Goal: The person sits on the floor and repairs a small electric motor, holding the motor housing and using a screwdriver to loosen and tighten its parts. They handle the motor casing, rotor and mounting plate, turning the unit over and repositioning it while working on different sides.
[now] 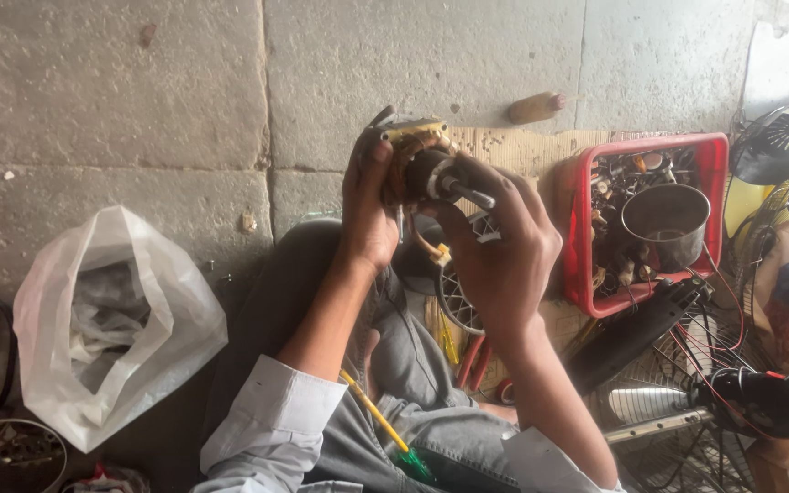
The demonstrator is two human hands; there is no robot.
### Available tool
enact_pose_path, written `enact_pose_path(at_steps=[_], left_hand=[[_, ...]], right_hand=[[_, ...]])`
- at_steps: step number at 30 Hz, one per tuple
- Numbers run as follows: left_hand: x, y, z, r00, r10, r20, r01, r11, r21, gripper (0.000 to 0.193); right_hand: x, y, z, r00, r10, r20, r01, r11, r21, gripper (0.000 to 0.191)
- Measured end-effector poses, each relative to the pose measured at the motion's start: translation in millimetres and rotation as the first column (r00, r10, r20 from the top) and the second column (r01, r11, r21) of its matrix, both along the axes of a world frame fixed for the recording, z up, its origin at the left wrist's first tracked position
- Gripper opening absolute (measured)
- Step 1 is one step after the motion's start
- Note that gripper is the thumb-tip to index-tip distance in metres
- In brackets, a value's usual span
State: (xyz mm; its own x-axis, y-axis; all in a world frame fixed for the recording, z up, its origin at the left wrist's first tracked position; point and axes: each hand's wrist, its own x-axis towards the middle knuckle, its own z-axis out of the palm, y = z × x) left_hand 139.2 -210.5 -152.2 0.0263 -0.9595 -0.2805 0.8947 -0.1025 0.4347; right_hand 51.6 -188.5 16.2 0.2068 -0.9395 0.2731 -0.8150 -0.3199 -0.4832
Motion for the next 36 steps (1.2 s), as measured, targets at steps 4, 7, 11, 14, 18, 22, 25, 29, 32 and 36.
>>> enact_pose_path(at_steps=[4, 7, 11, 14, 18, 22, 25, 29, 32, 36], left_hand=[[0.3, 3.1, 2.0, 0.999, 0.044, 0.009, -0.044, 0.998, -0.051, 0.074], [-0.6, 5.3, 3.8, 0.997, 0.039, 0.07, -0.037, 0.999, -0.029, 0.074], [-1.7, 4.1, 3.3, 0.998, 0.033, 0.055, -0.033, 0.999, -0.002, 0.077], [-1.6, 2.9, 1.5, 0.999, 0.025, 0.035, -0.025, 1.0, -0.014, 0.077], [-0.5, 2.9, 1.4, 1.0, 0.008, 0.009, -0.008, 1.0, 0.005, 0.079], [1.9, 2.4, 4.5, 1.0, 0.008, -0.023, -0.008, 1.0, -0.009, 0.079], [2.3, 2.7, 7.3, 1.0, 0.024, 0.002, -0.024, 0.999, -0.043, 0.078], [2.8, 4.7, 8.1, 0.999, -0.006, -0.041, 0.003, 0.997, -0.071, 0.077], [3.1, 5.5, 7.2, 0.999, -0.017, -0.043, 0.012, 0.995, -0.099, 0.079], [2.3, 4.1, 7.5, 0.997, -0.041, -0.062, 0.037, 0.998, -0.059, 0.081]], right_hand=[[3.8, 1.7, -3.9, 1.0, -0.017, 0.026, 0.017, 1.0, 0.014, 0.04], [6.4, 0.8, -5.4, 0.999, -0.009, -0.035, 0.009, 1.0, 0.018, 0.039], [4.7, 0.0, -8.8, 1.0, 0.028, -0.004, -0.028, 0.997, -0.071, 0.047], [1.4, 0.9, -14.1, 0.996, -0.035, 0.086, 0.04, 0.997, -0.06, 0.037], [1.8, 0.3, -24.0, 0.994, -0.044, 0.1, 0.045, 0.999, -0.016, 0.025], [4.8, -1.6, -29.1, 0.999, -0.032, 0.034, 0.034, 0.997, -0.068, 0.028], [3.9, -1.5, -28.5, 0.998, -0.023, 0.063, 0.029, 0.994, -0.103, 0.031], [0.8, 1.6, -29.1, 0.997, -0.012, 0.08, 0.021, 0.994, -0.111, 0.025], [0.8, 3.3, -33.2, 0.996, 0.01, 0.089, 0.002, 0.991, -0.134, 0.023], [2.7, 0.2, -37.7, 0.997, -0.03, 0.07, 0.041, 0.986, -0.163, 0.02]])
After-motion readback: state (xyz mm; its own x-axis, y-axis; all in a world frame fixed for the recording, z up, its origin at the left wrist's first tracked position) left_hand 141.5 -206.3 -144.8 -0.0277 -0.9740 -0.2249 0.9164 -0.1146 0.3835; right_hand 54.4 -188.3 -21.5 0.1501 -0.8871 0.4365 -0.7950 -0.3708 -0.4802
